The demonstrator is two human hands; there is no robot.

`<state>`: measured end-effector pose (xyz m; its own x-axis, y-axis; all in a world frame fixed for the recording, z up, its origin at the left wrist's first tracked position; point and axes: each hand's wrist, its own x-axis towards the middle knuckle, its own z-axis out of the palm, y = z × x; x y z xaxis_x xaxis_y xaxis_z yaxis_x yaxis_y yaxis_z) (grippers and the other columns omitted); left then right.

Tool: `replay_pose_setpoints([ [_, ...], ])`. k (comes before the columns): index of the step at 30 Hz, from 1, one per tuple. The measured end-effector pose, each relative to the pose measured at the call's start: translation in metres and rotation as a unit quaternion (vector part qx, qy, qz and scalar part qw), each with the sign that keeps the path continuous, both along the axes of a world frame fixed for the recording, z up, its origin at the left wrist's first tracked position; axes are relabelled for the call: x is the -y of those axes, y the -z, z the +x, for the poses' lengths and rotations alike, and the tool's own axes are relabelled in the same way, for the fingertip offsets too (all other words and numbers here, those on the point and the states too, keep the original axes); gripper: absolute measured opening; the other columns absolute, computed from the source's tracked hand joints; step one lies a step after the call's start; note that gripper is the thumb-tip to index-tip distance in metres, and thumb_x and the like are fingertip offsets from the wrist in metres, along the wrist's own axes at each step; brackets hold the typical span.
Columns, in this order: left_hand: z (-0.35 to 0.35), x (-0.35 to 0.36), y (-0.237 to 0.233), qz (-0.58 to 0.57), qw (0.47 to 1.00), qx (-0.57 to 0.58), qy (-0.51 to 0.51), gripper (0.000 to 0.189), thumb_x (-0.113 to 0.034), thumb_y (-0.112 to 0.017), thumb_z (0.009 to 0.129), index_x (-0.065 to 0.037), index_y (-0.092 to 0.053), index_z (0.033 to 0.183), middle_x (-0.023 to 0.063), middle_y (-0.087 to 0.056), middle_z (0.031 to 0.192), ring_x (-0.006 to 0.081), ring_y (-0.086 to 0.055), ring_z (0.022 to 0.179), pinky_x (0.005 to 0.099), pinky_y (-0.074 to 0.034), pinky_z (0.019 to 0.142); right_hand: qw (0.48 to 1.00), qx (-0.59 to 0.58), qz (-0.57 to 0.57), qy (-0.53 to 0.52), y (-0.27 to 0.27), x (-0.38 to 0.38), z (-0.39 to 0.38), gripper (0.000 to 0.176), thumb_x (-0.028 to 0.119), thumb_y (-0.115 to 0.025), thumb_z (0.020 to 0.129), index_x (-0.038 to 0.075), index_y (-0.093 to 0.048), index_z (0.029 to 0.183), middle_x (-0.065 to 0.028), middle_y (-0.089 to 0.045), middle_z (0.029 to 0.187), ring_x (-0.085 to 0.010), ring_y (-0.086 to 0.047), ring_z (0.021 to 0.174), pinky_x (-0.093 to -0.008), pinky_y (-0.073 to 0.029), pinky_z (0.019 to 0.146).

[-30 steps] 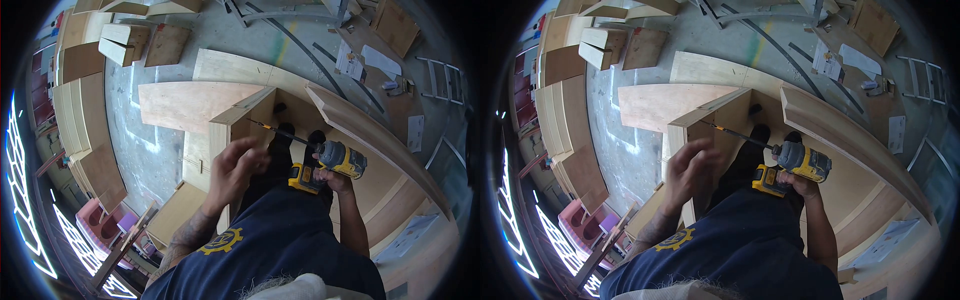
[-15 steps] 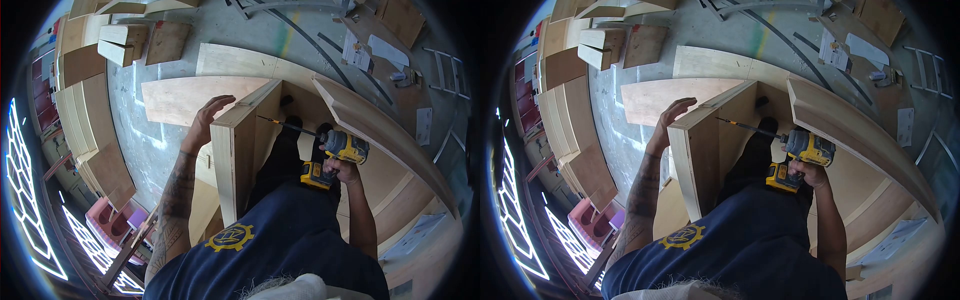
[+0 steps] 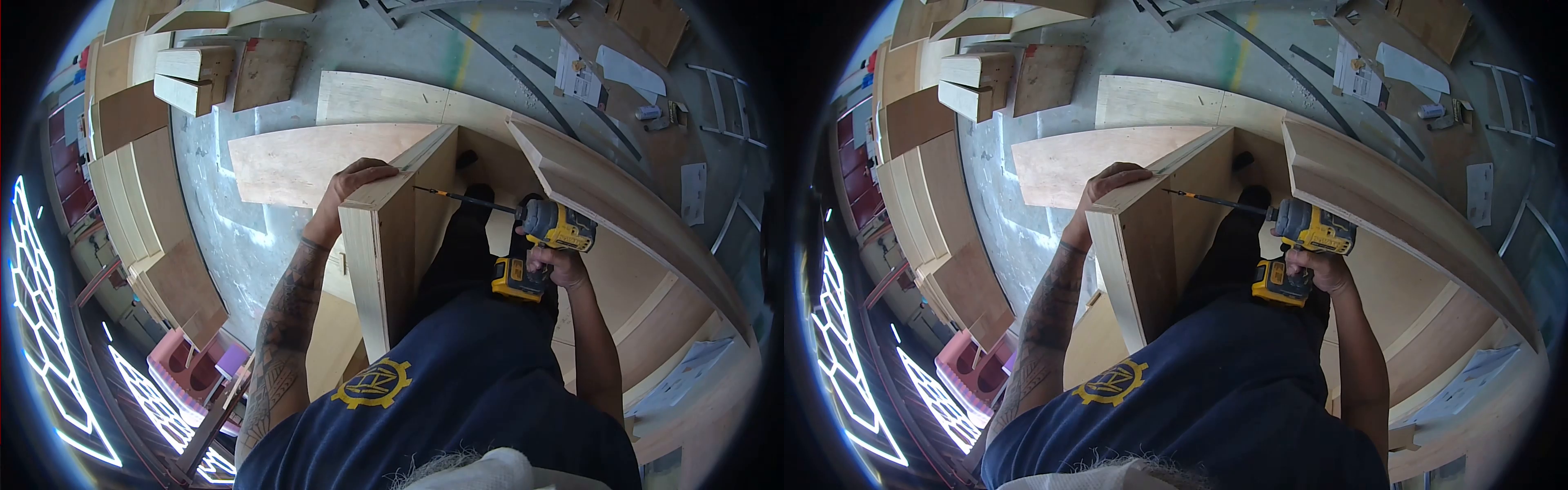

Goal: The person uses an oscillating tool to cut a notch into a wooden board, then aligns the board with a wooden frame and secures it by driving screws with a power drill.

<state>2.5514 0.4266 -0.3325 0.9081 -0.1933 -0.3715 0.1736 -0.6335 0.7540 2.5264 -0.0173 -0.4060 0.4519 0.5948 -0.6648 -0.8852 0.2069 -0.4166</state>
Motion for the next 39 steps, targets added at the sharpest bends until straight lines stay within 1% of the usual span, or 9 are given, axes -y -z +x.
replay_pose_setpoints([
  [2, 0.0, 0.001, 0.0, 0.007, 1.0, 0.0, 0.0, 0.041, -0.022, -0.078, 0.085, -0.004, -0.074, 0.121, 0.0153, -0.072, 0.118, 0.0316, -0.072, 0.109, 0.0383, -0.058, 0.098, 1.0, -0.009, 0.003, -0.017, 0.008, 0.005, -0.004, 0.058, 0.009, -0.072, 0.085, 0.001, -0.057, 0.141, -0.0172, -0.067, 0.132, -0.0135, -0.062, 0.069, -0.033, -0.058, 0.069],
  [11, -0.001, 0.005, 0.001, 0.021, 1.0, 0.011, 0.009, 0.04, -0.023, -0.078, 0.085, -0.004, -0.074, 0.12, 0.0149, -0.073, 0.117, 0.0321, -0.071, 0.109, 0.0384, -0.058, 0.098, 1.0, 0.009, 0.005, -0.005, 0.0, -0.004, -0.001, 0.054, 0.008, -0.074, 0.084, -0.002, -0.059, 0.135, -0.0138, -0.071, 0.119, -0.0137, -0.064, 0.069, -0.0325, -0.059, 0.069],
  [13, -0.001, 0.004, 0.002, 0.022, 1.0, 0.01, 0.014, 0.04, -0.023, -0.078, 0.084, -0.005, -0.074, 0.12, 0.0149, -0.073, 0.117, 0.032, -0.071, 0.109, 0.0384, -0.058, 0.098, 1.0, 0.016, -0.009, 0.005, -0.009, -0.011, 0.004, 0.041, 0.007, -0.071, 0.086, 0.0, -0.068, 0.126, -0.0063, -0.069, 0.085, -0.013, -0.064, 0.067, -0.0307, -0.057, 0.069],
  [17, 0.0, 0.004, 0.0, 0.022, 1.0, 0.003, 0.013, 0.04, -0.022, -0.078, 0.084, -0.005, -0.074, 0.119, 0.0144, -0.073, 0.118, 0.0316, -0.07, 0.11, 0.0383, -0.058, 0.099, 1.0, 0.006, -0.001, 0.008, -0.002, -0.009, 0.001, 0.04, 0.007, -0.071, 0.086, 0.0, -0.068, 0.125, -0.0046, -0.066, 0.078, -0.0127, -0.064, 0.067, -0.03, -0.057, 0.068],
  [19, 0.001, 0.003, 0.0, 0.02, 1.0, -0.001, 0.015, 0.039, -0.021, -0.078, 0.083, -0.005, -0.075, 0.119, 0.014, -0.074, 0.118, 0.0315, -0.07, 0.111, 0.0382, -0.058, 0.099, 1.0, 0.016, 0.0, -0.024, 0.001, -0.008, 0.001, 0.057, 0.012, -0.073, 0.085, -0.005, -0.059, 0.137, -0.006, -0.067, 0.082, -0.0114, -0.06, 0.065, -0.0304, -0.056, 0.068],
  [22, 0.003, 0.004, -0.002, 0.031, 0.999, 0.016, 0.04, 0.039, -0.021, -0.077, 0.083, -0.004, -0.075, 0.118, 0.0127, -0.074, 0.118, 0.0314, -0.07, 0.111, 0.0381, -0.058, 0.099, 0.999, 0.017, -0.015, -0.024, -0.001, -0.009, 0.001, 0.057, 0.014, -0.073, 0.086, -0.006, -0.059, 0.138, -0.0037, -0.063, 0.073, -0.0114, -0.059, 0.064, -0.0299, -0.055, 0.067],
  [29, 0.002, 0.007, -0.003, 0.032, 0.999, 0.009, 0.031, 0.039, -0.021, -0.078, 0.084, -0.004, -0.075, 0.118, 0.0136, -0.073, 0.118, 0.0315, -0.07, 0.111, 0.0383, -0.058, 0.099, 1.0, 0.011, -0.014, -0.01, -0.005, -0.012, 0.004, 0.057, 0.012, -0.073, 0.086, -0.006, -0.058, 0.138, -0.004, -0.063, 0.074, -0.0112, -0.06, 0.064, -0.0299, -0.055, 0.067],
  [31, 0.002, 0.008, -0.004, 0.033, 0.999, 0.001, 0.025, 0.039, -0.021, -0.078, 0.084, -0.004, -0.075, 0.119, 0.0143, -0.073, 0.118, 0.0316, -0.07, 0.112, 0.0384, -0.058, 0.099, 1.0, 0.01, 0.008, -0.005, -0.007, -0.012, 0.006, 0.043, 0.007, -0.071, 0.086, -0.001, -0.067, 0.128, -0.0046, -0.068, 0.086, -0.0114, -0.062, 0.068, -0.0296, -0.056, 0.068],
  [39, 0.001, 0.007, -0.003, 0.02, 1.0, -0.006, 0.012, 0.042, -0.024, -0.078, 0.083, -0.005, -0.074, 0.121, 0.0153, -0.072, 0.119, 0.0316, -0.07, 0.112, 0.0384, -0.057, 0.101, 1.0, 0.026, 0.005, 0.0, -0.006, -0.014, 0.006, 0.043, 0.008, -0.07, 0.088, -0.001, -0.066, 0.129, -0.0076, -0.071, 0.1, -0.011, -0.061, 0.068, -0.0304, -0.057, 0.068],
])
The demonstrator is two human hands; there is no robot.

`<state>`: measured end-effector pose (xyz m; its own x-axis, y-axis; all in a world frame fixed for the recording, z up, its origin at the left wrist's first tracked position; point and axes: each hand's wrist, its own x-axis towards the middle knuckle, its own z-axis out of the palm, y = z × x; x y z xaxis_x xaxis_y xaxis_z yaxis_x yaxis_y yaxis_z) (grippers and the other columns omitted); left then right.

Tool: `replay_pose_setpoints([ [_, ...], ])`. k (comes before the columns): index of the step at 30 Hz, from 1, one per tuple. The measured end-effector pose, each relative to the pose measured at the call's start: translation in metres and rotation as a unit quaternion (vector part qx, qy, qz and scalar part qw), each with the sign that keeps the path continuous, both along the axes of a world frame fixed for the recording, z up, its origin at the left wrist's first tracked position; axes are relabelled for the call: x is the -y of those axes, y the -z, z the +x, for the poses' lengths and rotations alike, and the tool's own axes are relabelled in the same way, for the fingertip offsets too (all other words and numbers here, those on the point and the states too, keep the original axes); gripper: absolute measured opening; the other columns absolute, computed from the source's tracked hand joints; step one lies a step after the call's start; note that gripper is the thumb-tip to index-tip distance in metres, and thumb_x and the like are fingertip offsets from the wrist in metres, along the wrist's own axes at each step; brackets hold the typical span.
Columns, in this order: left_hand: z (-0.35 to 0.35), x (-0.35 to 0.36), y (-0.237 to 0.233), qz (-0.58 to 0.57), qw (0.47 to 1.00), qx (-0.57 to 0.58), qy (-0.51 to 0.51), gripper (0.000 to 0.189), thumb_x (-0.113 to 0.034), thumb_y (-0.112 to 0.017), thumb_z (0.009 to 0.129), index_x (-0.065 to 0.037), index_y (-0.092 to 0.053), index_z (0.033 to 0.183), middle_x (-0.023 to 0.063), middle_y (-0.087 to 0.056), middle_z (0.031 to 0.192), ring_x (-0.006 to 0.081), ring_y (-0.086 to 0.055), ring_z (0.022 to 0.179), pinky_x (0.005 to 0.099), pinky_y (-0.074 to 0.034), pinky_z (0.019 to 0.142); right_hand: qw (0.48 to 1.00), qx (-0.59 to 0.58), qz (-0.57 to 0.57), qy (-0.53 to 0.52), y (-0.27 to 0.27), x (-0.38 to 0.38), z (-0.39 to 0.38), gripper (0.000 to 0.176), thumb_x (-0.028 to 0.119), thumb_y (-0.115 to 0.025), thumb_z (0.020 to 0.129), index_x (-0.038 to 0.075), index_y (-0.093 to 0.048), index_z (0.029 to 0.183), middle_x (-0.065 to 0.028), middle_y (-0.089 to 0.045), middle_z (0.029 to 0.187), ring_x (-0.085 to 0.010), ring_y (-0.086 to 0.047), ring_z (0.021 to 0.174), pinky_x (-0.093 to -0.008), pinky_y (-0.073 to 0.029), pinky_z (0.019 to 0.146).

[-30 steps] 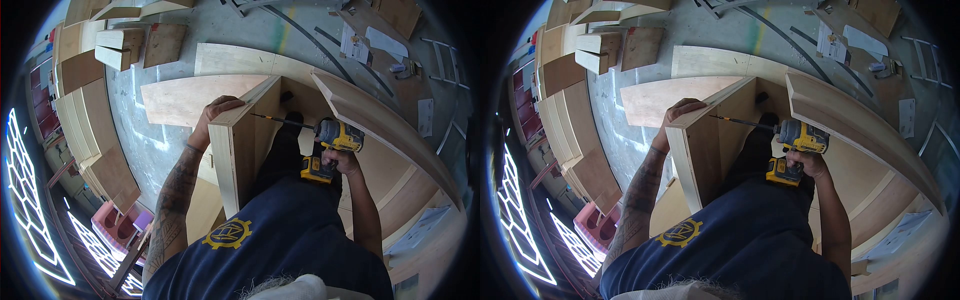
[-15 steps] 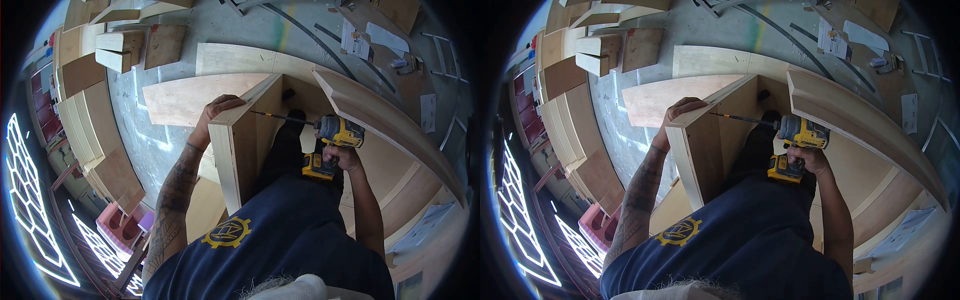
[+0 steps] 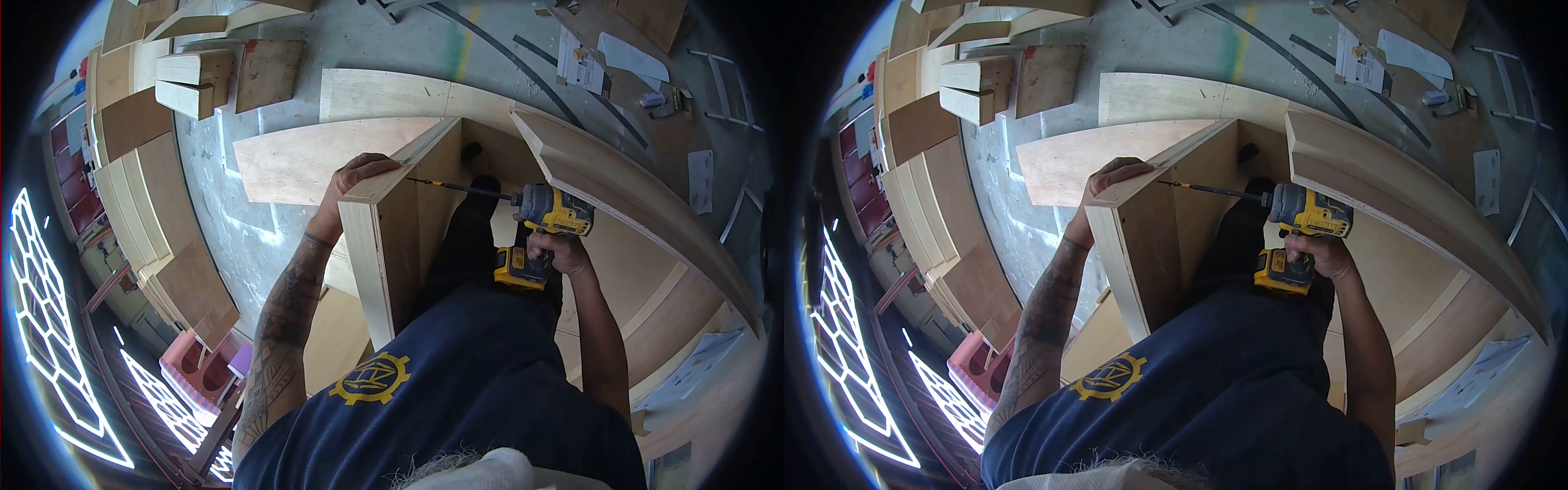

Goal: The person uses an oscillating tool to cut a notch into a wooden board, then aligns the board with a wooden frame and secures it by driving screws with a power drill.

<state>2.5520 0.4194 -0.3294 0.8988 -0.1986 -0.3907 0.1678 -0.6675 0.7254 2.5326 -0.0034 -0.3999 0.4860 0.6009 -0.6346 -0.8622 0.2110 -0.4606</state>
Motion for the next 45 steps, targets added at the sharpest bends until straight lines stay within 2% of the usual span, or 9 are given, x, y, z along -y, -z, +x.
replay_pose_setpoints([
  [2, 0.001, -0.001, 0.0, 0.004, 1.0, -0.005, 0.002, 0.043, -0.024, -0.078, 0.083, -0.005, -0.074, 0.121, 0.0152, -0.072, 0.119, 0.0313, -0.07, 0.112, 0.0383, -0.056, 0.101, 1.0, 0.002, 0.0, 0.001, 0.0, -0.001, 0.002, 0.042, 0.008, -0.07, 0.088, -0.001, -0.066, 0.129, -0.0075, -0.071, 0.098, -0.011, -0.061, 0.068, -0.0304, -0.057, 0.068],
  [7, 0.0, -0.002, 0.002, -0.001, 1.0, -0.004, -0.001, 0.042, -0.024, -0.078, 0.084, -0.005, -0.074, 0.121, 0.0148, -0.072, 0.119, 0.0311, -0.07, 0.112, 0.0382, -0.057, 0.101, 1.0, 0.01, 0.001, -0.012, 0.002, 0.0, 0.001, 0.044, 0.01, -0.071, 0.088, -0.002, -0.066, 0.13, -0.0017, -0.061, 0.075, -0.0114, -0.06, 0.066, -0.0311, -0.056, 0.068],
  [14, 0.001, -0.001, 0.0, -0.007, 1.0, 0.0, -0.001, 0.041, -0.024, -0.078, 0.084, -0.005, -0.074, 0.12, 0.0147, -0.073, 0.117, 0.0314, -0.07, 0.111, 0.0379, -0.057, 0.1, 0.999, 0.012, -0.023, -0.022, 0.0, -0.001, 0.002, 0.045, 0.011, -0.071, 0.089, -0.002, -0.066, 0.131, -0.0012, -0.059, 0.074, -0.0114, -0.06, 0.066, -0.0311, -0.056, 0.068],
  [20, 0.002, 0.0, -0.003, 0.005, 1.0, 0.004, 0.003, 0.039, -0.023, -0.077, 0.084, -0.005, -0.075, 0.119, 0.0131, -0.074, 0.114, 0.0303, -0.072, 0.106, 0.037, -0.058, 0.096, 1.0, 0.009, -0.028, -0.009, -0.003, -0.004, 0.005, 0.044, 0.008, -0.072, 0.088, -0.001, -0.067, 0.131, -0.003, -0.068, 0.085, -0.01, -0.061, 0.067, -0.0286, -0.056, 0.069],
  [22, 0.002, 0.0, -0.003, 0.011, 1.0, 0.0, 0.004, 0.039, -0.023, -0.077, 0.084, -0.005, -0.075, 0.119, 0.0127, -0.074, 0.113, 0.03, -0.072, 0.105, 0.0368, -0.059, 0.095, 0.998, 0.004, -0.039, -0.039, 0.004, -0.004, 0.004, 0.046, 0.005, -0.069, 0.085, -0.002, -0.063, 0.13, -0.0143, -0.072, 0.12, -0.0113, -0.062, 0.068, -0.0295, -0.058, 0.068],
  [23, 0.002, 0.0, -0.002, 0.012, 1.0, 0.0, 0.006, 0.039, -0.022, -0.077, 0.084, -0.005, -0.074, 0.12, 0.0123, -0.074, 0.113, 0.0297, -0.072, 0.105, 0.0366, -0.059, 0.094, 0.998, 0.004, -0.038, -0.04, 0.005, -0.003, 0.003, 0.046, 0.005, -0.069, 0.085, -0.002, -0.063, 0.13, -0.0143, -0.072, 0.12, -0.0113, -0.062, 0.068, -0.0295, -0.058, 0.068],
  [28, 0.0, 0.001, -0.003, 0.022, 1.0, -0.001, 0.013, 0.04, -0.022, -0.076, 0.085, -0.006, -0.073, 0.122, 0.0126, -0.074, 0.114, 0.0296, -0.072, 0.106, 0.0363, -0.059, 0.094, 0.998, 0.013, -0.044, -0.048, 0.0, -0.009, 0.009, 0.031, 0.008, -0.07, 0.086, -0.002, -0.067, 0.115, -0.0054, -0.066, 0.088, -0.0096, -0.061, 0.065, -0.0283, -0.057, 0.066],
  [34, -0.003, -0.002, 0.001, 0.021, 1.0, 0.005, 0.004, 0.039, -0.02, -0.073, 0.087, -0.007, -0.073, 0.124, 0.0137, -0.074, 0.117, 0.0305, -0.071, 0.108, 0.0376, -0.059, 0.095, 0.996, 0.019, -0.061, -0.064, 0.004, -0.009, 0.01, 0.022, 0.013, -0.073, 0.088, 0.002, -0.071, 0.106, -0.0012, -0.065, 0.076, -0.0087, -0.063, 0.064, -0.0264, -0.055, 0.065],
  [45, -0.002, -0.004, 0.002, 0.01, 1.0, 0.022, 0.013, 0.045, -0.021, -0.074, 0.083, -0.008, -0.073, 0.126, 0.0149, -0.073, 0.118, 0.0327, -0.071, 0.108, 0.0389, -0.059, 0.095, 0.996, 0.01, -0.063, -0.066, 0.001, -0.012, 0.013, 0.021, 0.012, -0.074, 0.088, 0.002, -0.07, 0.106, -0.0026, -0.066, 0.085, -0.0087, -0.062, 0.066, -0.0271, -0.055, 0.066],
])
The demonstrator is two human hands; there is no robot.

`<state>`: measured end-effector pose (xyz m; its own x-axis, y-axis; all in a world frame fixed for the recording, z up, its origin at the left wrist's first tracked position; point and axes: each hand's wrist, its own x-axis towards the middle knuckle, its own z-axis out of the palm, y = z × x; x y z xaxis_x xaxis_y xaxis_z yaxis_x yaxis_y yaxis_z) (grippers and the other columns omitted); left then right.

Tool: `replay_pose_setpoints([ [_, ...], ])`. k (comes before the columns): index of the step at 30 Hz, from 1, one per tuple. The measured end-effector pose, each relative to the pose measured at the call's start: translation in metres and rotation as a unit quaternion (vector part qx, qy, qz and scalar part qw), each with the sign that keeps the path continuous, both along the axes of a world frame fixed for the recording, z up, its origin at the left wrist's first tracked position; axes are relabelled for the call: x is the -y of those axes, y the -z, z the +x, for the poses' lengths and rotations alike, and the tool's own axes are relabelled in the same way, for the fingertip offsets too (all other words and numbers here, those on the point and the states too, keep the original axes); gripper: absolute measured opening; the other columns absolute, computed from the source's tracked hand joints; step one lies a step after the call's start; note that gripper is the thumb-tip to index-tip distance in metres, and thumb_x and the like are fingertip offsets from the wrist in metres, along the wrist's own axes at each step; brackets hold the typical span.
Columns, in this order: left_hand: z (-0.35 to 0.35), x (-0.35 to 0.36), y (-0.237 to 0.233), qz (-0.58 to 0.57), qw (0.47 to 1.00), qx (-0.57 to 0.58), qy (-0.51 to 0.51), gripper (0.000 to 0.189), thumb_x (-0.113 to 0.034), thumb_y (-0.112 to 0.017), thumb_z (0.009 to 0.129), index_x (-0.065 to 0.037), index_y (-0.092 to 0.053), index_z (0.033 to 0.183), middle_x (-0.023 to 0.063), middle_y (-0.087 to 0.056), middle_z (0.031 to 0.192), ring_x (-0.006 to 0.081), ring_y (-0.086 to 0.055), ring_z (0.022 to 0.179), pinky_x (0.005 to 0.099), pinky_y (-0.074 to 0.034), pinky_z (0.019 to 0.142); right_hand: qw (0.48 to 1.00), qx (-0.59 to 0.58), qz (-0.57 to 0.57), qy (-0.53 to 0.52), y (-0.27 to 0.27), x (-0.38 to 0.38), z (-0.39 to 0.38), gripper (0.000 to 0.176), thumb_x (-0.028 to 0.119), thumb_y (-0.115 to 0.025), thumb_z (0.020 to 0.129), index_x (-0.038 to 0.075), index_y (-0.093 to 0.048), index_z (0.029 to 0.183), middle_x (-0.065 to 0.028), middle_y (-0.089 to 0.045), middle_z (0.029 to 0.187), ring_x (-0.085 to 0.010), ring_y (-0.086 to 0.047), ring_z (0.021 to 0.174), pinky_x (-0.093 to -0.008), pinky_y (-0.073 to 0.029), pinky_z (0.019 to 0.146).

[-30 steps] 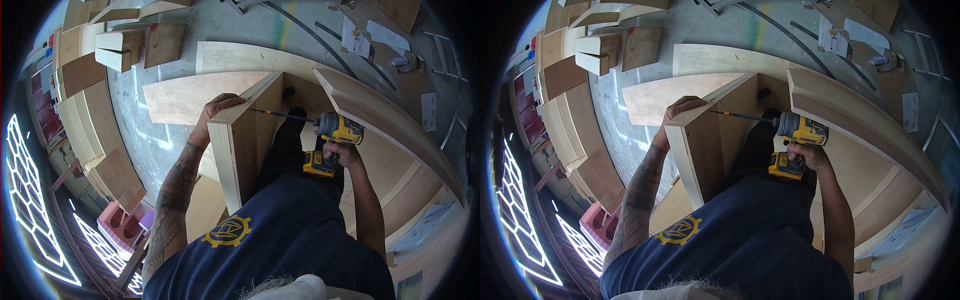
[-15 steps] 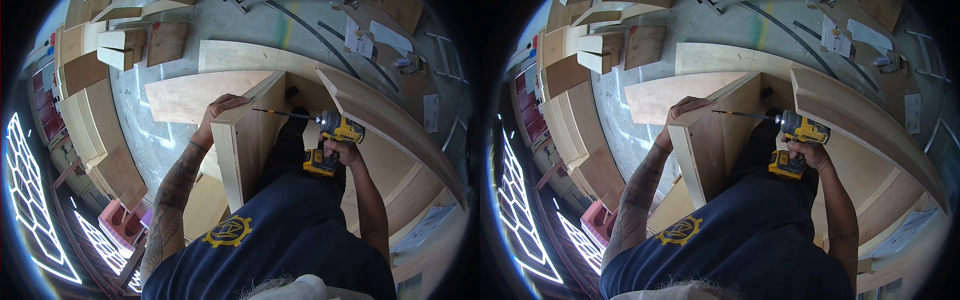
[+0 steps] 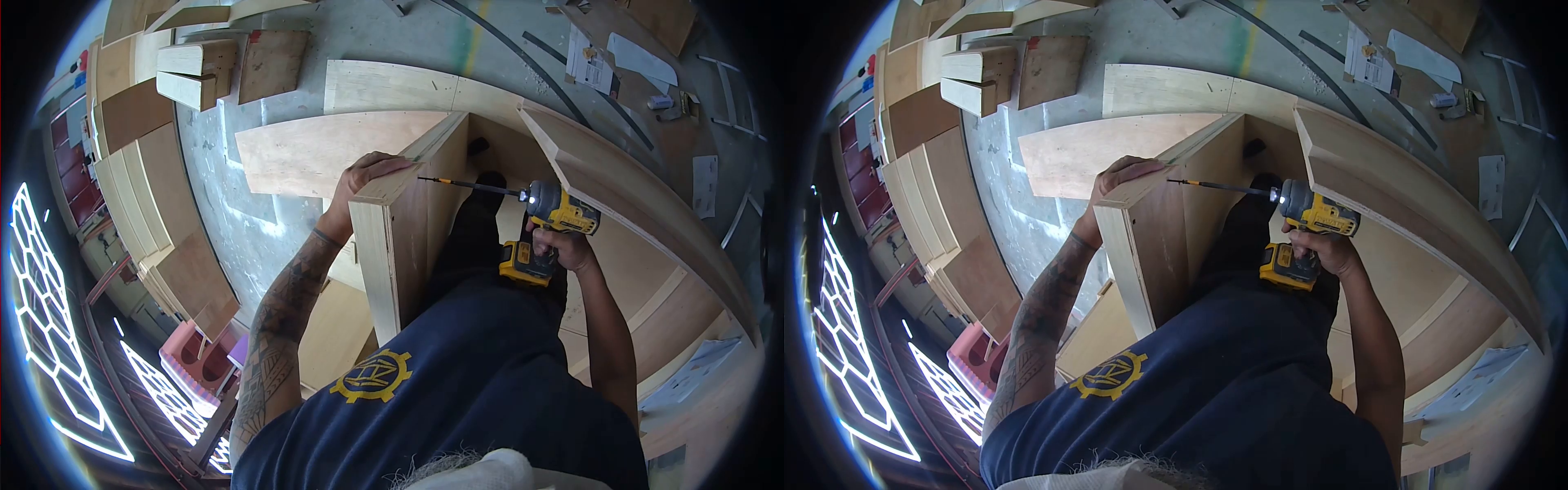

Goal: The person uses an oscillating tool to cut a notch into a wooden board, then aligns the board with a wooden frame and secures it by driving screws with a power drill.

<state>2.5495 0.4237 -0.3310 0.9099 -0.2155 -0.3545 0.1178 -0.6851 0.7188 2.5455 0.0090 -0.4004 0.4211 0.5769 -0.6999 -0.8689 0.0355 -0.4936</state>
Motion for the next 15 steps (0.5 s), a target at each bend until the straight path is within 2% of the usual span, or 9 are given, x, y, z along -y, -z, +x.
replay_pose_setpoints([
  [7, -0.0001, 0.0025, 0.002, 0.0, 1.0, -0.006, -0.009, 0.045, -0.022, -0.076, 0.083, -0.008, -0.073, 0.125, 0.0149, -0.073, 0.117, 0.0322, -0.071, 0.108, 0.039, -0.059, 0.094, 1.0, 0.008, 0.012, -0.012, 0.0072, 0.0006, -0.0044, 0.023, 0.01, -0.075, 0.088, 0.003, -0.069, 0.109, -0.0037, -0.069, 0.095, -0.0086, -0.062, 0.069, -0.027, -0.056, 0.067],
  [8, 0.0001, 0.0028, 0.002, 0.002, 1.0, -0.008, -0.008, 0.044, -0.022, -0.075, 0.083, -0.008, -0.073, 0.125, 0.0146, -0.073, 0.117, 0.032, -0.071, 0.108, 0.039, -0.059, 0.094, 1.0, 0.008, 0.012, -0.012, 0.0059, -0.0006, -0.0043, 0.023, 0.01, -0.075, 0.088, 0.003, -0.069, 0.109, -0.0037, -0.069, 0.095, -0.0086, -0.062, 0.069, -0.027, -0.056, 0.067],
  [10, -0.0008, 0.002, 0.001, 0.006, 1.0, -0.009, -0.008, 0.044, -0.022, -0.075, 0.083, -0.009, -0.073, 0.125, 0.0144, -0.073, 0.118, 0.0318, -0.071, 0.108, 0.0389, -0.059, 0.095, 1.0, 0.016, 0.006, 0.009, 0.0002, -0.0058, -0.0027, 0.019, 0.008, -0.072, 0.088, 0.002, -0.068, 0.105, -0.0028, -0.065, 0.085, -0.0092, -0.062, 0.066, -0.0274, -0.055, 0.065],
  [15, -0.0014, 0.0024, 0.0009, 0.001, 1.0, -0.015, -0.013, 0.044, -0.023, -0.074, 0.085, -0.009, -0.072, 0.126, 0.0137, -0.073, 0.117, 0.0316, -0.071, 0.108, 0.0391, -0.059, 0.095, 1.0, 0.014, 0.009, -0.003, -0.0001, -0.0074, -0.0017, 0.02, 0.008, -0.072, 0.088, 0.002, -0.067, 0.106, -0.0026, -0.066, 0.087, -0.009, -0.062, 0.067, -0.0273, -0.055, 0.066],
])
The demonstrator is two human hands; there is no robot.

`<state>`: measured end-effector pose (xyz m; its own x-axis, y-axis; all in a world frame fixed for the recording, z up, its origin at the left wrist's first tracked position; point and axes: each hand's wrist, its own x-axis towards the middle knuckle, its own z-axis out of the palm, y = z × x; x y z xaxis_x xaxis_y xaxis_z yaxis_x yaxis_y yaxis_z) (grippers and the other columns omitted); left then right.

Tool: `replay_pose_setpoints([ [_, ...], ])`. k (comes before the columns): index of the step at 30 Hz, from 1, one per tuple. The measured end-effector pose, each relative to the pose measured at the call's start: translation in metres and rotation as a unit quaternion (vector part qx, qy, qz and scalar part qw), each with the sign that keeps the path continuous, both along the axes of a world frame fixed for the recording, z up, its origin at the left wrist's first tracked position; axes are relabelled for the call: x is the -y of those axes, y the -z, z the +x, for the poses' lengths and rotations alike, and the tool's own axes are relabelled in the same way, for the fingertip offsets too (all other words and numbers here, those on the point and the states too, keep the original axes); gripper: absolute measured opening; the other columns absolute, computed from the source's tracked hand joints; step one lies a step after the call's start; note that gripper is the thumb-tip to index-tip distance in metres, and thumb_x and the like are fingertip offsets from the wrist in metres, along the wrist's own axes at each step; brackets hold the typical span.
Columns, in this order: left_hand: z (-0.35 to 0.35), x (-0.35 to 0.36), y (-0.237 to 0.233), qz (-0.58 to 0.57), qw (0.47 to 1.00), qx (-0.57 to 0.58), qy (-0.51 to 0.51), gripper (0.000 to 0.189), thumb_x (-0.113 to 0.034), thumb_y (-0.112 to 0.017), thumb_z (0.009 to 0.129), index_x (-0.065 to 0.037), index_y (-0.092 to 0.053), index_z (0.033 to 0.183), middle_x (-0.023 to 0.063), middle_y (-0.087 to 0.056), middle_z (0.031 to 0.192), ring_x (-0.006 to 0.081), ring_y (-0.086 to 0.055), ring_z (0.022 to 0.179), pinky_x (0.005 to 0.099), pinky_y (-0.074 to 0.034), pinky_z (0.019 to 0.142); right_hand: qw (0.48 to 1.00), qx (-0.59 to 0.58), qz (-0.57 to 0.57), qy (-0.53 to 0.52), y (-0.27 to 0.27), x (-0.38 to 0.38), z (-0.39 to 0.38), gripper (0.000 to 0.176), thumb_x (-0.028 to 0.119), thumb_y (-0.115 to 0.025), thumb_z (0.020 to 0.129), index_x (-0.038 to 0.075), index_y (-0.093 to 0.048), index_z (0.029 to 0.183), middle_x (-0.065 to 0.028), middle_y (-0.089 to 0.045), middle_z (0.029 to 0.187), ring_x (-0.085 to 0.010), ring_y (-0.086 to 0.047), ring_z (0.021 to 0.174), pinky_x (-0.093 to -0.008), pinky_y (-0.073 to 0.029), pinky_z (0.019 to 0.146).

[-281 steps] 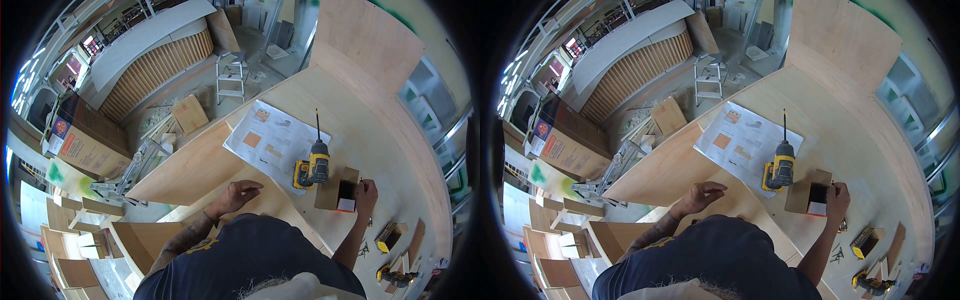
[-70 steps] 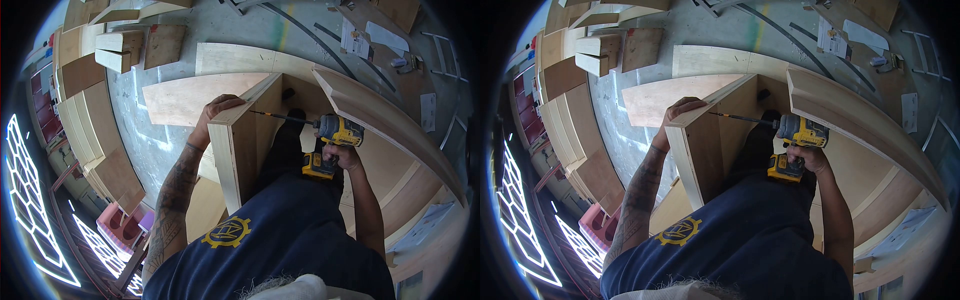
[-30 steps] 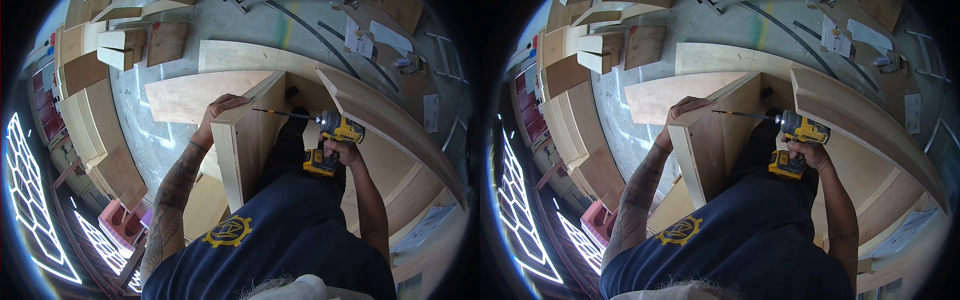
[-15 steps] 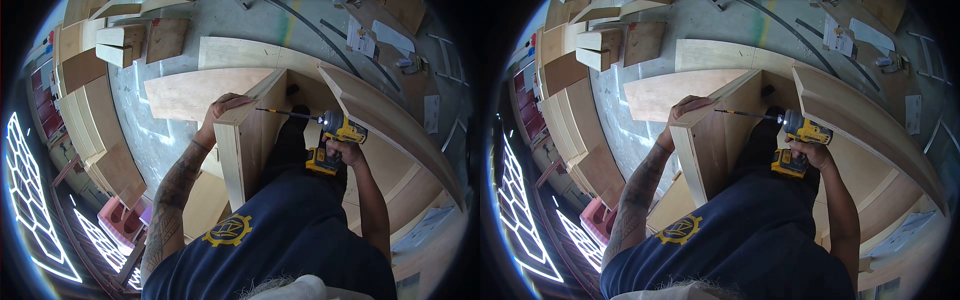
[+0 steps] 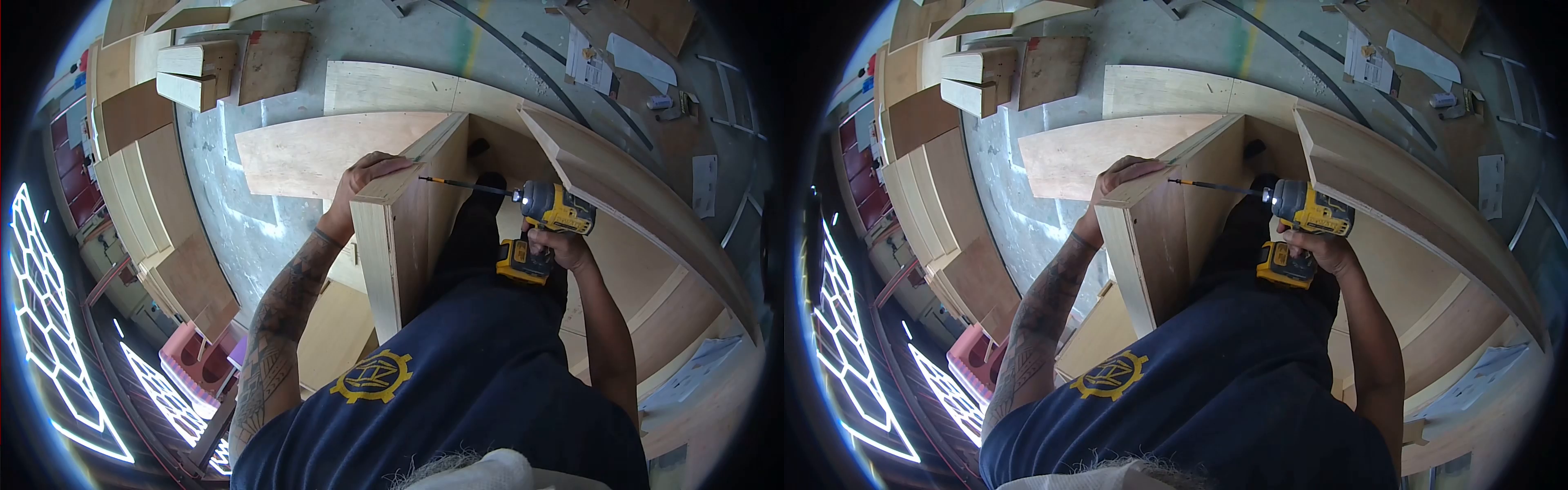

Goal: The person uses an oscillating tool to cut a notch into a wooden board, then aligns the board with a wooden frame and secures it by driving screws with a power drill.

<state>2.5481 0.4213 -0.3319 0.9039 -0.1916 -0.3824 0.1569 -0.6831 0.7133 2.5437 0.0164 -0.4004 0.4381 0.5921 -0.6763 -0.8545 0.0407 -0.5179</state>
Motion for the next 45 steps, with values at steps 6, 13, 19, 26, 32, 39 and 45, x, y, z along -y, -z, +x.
replay_pose_setpoints([
  [6, 0.002, 0.001, -0.003, -0.007, 1.0, -0.003, 0.001, 0.044, -0.021, -0.075, 0.084, -0.009, -0.073, 0.127, 0.0142, -0.074, 0.117, 0.032, -0.071, 0.108, 0.0394, -0.059, 0.095, 1.0, 0.002, 0.0, -0.005, -0.002, -0.005, 0.002, 0.021, 0.009, -0.073, 0.088, 0.002, -0.067, 0.107, -0.0026, -0.066, 0.089, -0.009, -0.062, 0.068, -0.0281, -0.055, 0.066],
  [13, -0.001, 0.001, -0.001, -0.006, 1.0, 0.002, -0.001, 0.045, -0.02, -0.075, 0.083, -0.01, -0.073, 0.127, 0.0143, -0.073, 0.117, 0.0326, -0.071, 0.107, 0.0397, -0.059, 0.095, 0.999, -0.002, -0.003, -0.033, 0.001, -0.005, 0.004, 0.023, 0.01, -0.074, 0.087, 0.003, -0.068, 0.108, -0.003, -0.067, 0.092, -0.0092, -0.062, 0.069, -0.028, -0.055, 0.067],
  [19, -0.001, 0.0, 0.0, -0.008, 1.0, 0.0, -0.005, 0.046, -0.018, -0.076, 0.081, -0.01, -0.073, 0.127, 0.0145, -0.073, 0.117, 0.0327, -0.071, 0.108, 0.0401, -0.059, 0.096, 0.999, 0.022, -0.011, -0.034, 0.004, -0.007, 0.005, 0.023, 0.009, -0.074, 0.087, 0.005, -0.068, 0.109, -0.0022, -0.068, 0.095, -0.009, -0.062, 0.07, -0.0274, -0.054, 0.068],
  [26, -0.003, -0.002, 0.002, -0.001, 1.0, 0.01, 0.003, 0.048, -0.017, -0.076, 0.081, -0.01, -0.072, 0.128, 0.0143, -0.073, 0.118, 0.0324, -0.071, 0.109, 0.0402, -0.059, 0.096, 0.997, 0.044, -0.02, -0.053, 0.005, -0.006, 0.008, 0.024, 0.009, -0.074, 0.087, 0.006, -0.067, 0.11, -0.0023, -0.068, 0.096, -0.0085, -0.062, 0.07, -0.0273, -0.054, 0.068],
  [32, -0.002, -0.001, 0.003, -0.001, 1.0, 0.016, 0.002, 0.046, -0.019, -0.076, 0.081, -0.01, -0.072, 0.126, 0.0137, -0.074, 0.117, 0.032, -0.071, 0.107, 0.0395, -0.059, 0.095, 1.0, 0.017, -0.006, -0.025, 0.002, -0.01, 0.004, 0.023, 0.009, -0.072, 0.088, 0.004, -0.067, 0.11, -0.0028, -0.067, 0.094, -0.009, -0.061, 0.069, -0.0275, -0.055, 0.068],
  [39, -0.003, -0.004, 0.005, -0.029, 0.999, -0.017, -0.001, 0.047, -0.018, -0.075, 0.083, -0.01, -0.071, 0.13, 0.0136, -0.071, 0.119, 0.0324, -0.071, 0.108, 0.0376, -0.058, 0.096, 0.999, 0.021, -0.017, -0.017, 0.002, -0.009, 0.0, 0.032, 0.008, -0.072, 0.087, 0.004, -0.068, 0.118, -0.0054, -0.072, 0.107, -0.0089, -0.062, 0.07, -0.0277, -0.056, 0.069],
  [45, -0.019, -0.013, 0.005, -0.046, 0.99, 0.04, -0.124, 0.058, -0.009, -0.072, 0.091, -0.009, -0.056, 0.147, 0.0154, -0.065, 0.133, 0.0293, -0.069, 0.115, 0.0395, -0.058, 0.096, 0.994, 0.082, -0.062, -0.03, -0.032, 0.011, -0.009, 0.034, 0.009, -0.072, 0.088, 0.006, -0.07, 0.122, -0.0056, -0.073, 0.117, -0.008, -0.063, 0.075, -0.0284, -0.055, 0.074],
])
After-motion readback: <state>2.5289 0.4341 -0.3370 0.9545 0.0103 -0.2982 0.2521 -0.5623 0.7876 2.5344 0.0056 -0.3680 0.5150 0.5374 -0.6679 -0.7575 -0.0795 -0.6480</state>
